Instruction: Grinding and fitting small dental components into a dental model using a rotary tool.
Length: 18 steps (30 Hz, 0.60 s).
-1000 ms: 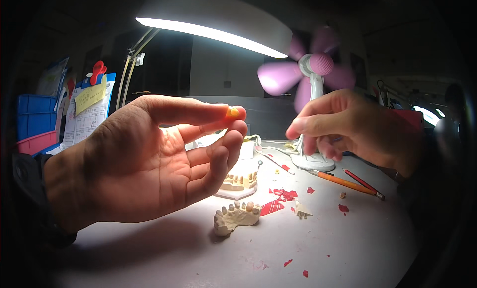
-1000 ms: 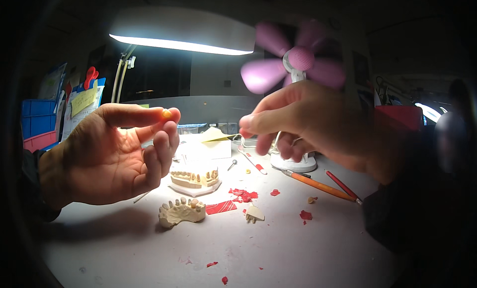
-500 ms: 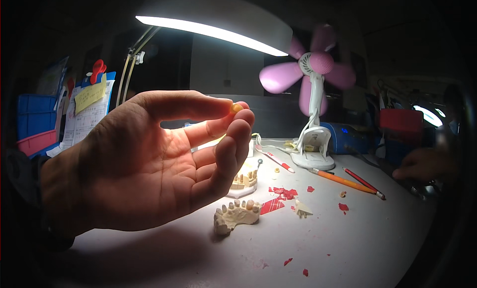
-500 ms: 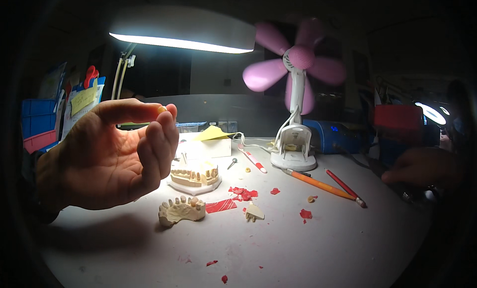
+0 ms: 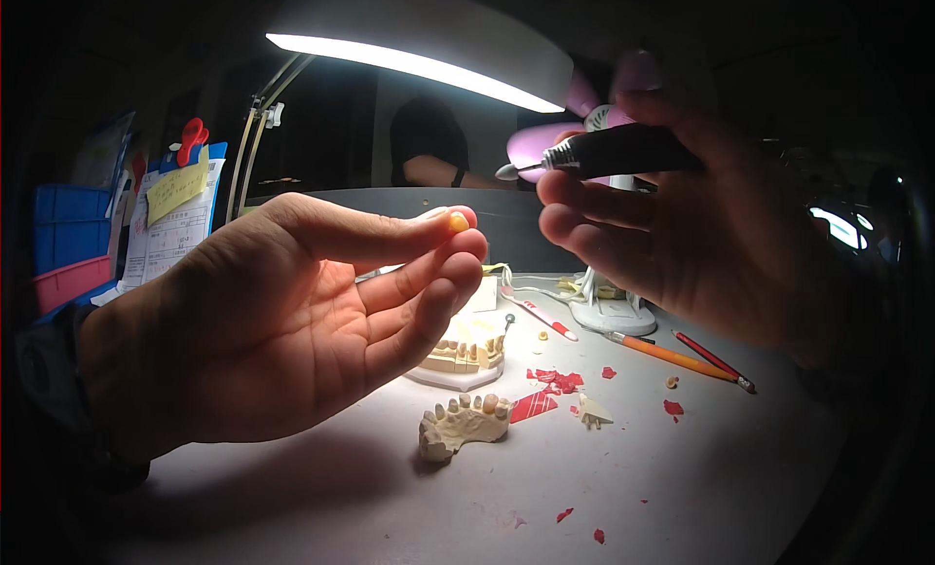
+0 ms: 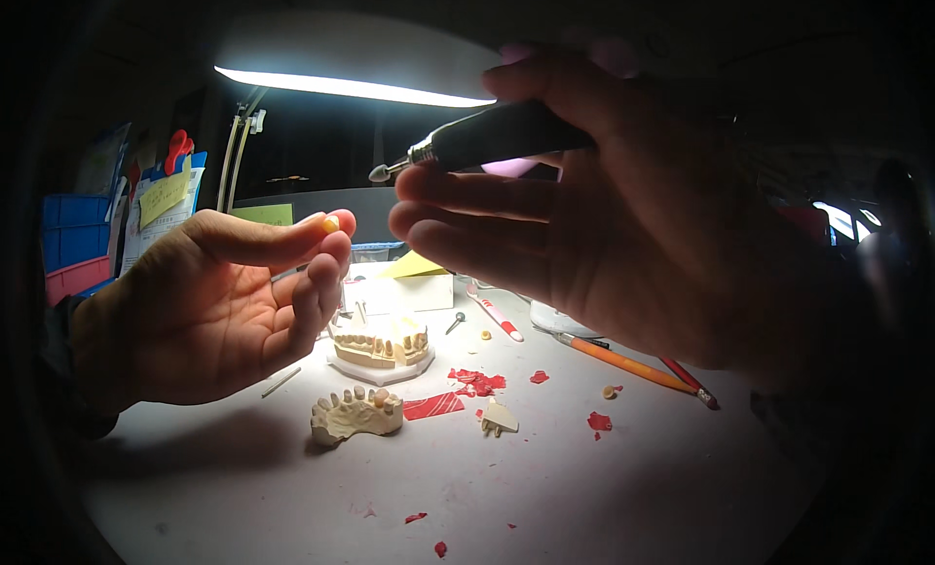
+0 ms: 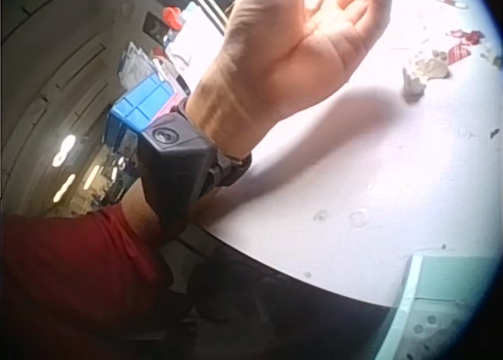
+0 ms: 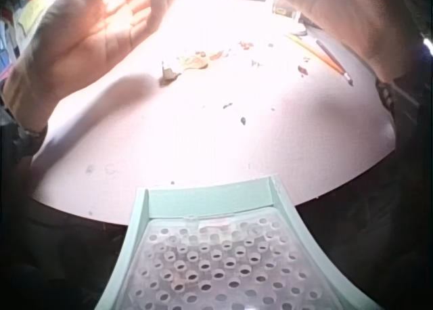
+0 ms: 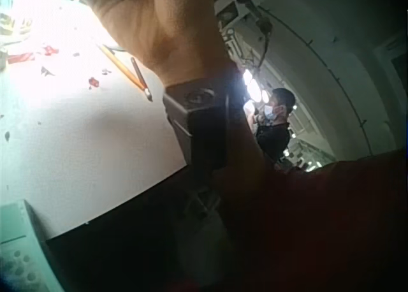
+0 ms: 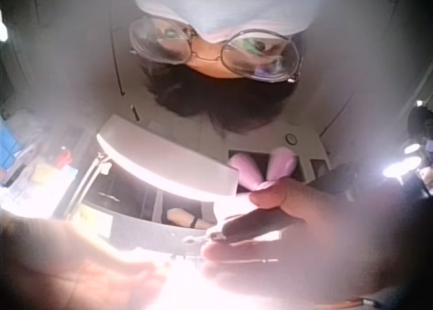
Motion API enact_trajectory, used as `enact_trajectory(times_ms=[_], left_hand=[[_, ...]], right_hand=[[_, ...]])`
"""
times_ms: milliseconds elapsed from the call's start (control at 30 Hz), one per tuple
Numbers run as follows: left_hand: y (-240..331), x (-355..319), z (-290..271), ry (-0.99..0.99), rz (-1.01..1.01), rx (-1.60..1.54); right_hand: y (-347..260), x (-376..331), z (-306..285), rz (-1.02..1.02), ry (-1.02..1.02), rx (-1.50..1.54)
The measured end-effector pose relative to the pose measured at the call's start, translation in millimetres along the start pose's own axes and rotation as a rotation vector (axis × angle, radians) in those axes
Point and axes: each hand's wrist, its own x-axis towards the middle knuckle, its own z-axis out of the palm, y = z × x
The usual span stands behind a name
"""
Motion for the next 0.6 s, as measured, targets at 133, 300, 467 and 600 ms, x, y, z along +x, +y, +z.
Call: enact_trajectory(times_ms=[133, 300, 467, 600], left_hand=[[2.0, 0.3, -4.6, 0.052, 0.073, 0.053], [-0.5, -1.2, -2.1, -0.003, 0.019, 0.073], [-4.3, -2.2, 3.2, 0.002, 0.023, 0.106], [-6.3, -3.3, 5.2, 0.005, 0.027, 0.133]], right_hand=[[20.6, 26.9, 24.7, -0.221, -0.014, -0.175], [32.0, 21.8, 27.9, -0.333, -0.041, -0.285], [36.5, 13.3, 27.5, -0.332, -0.159, -0.194], [36.1, 20.7, 27.2, -0.335, -0.066, -0.313]])
